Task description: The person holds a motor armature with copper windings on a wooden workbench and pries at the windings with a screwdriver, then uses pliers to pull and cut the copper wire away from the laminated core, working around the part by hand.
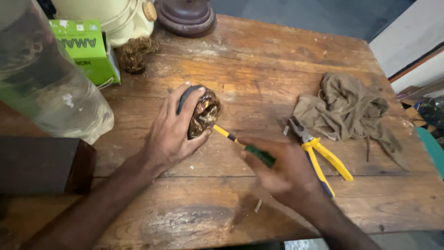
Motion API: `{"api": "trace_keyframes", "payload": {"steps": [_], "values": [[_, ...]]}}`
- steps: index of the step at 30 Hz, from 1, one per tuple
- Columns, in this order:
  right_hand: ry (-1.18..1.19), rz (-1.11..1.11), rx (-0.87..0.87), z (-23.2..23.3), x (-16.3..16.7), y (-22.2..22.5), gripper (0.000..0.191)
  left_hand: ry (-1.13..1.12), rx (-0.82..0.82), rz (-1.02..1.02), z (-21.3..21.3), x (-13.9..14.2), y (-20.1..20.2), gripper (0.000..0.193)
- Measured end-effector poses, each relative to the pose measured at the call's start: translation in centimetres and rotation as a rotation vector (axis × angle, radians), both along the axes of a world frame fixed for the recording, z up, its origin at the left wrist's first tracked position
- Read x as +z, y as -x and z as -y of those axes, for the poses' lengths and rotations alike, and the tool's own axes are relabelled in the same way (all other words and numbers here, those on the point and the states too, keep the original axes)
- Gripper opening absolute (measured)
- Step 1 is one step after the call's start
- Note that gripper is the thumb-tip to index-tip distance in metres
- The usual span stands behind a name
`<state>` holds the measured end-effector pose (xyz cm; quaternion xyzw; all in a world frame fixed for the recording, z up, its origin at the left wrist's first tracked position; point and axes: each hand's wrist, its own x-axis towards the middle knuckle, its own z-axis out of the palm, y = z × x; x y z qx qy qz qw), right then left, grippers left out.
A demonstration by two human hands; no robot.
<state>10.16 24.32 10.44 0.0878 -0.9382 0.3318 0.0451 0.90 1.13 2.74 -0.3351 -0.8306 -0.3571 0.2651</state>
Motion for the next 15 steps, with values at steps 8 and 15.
{"api": "trace_keyframes", "payload": {"steps": [8, 15], "values": [[-0.090, -0.045, 0.098, 0.1, -5.4, -2.6, 0.026, 0.053, -0.011, 0.026, -0.6, 0.0, 0.0, 0.089], [-0.443, -0.647, 0.338, 1.4, -6.7, -3.4, 0.029, -0.032, -0.028, 0.142, -0.5, 0.4, 0.5, 0.104]]}}
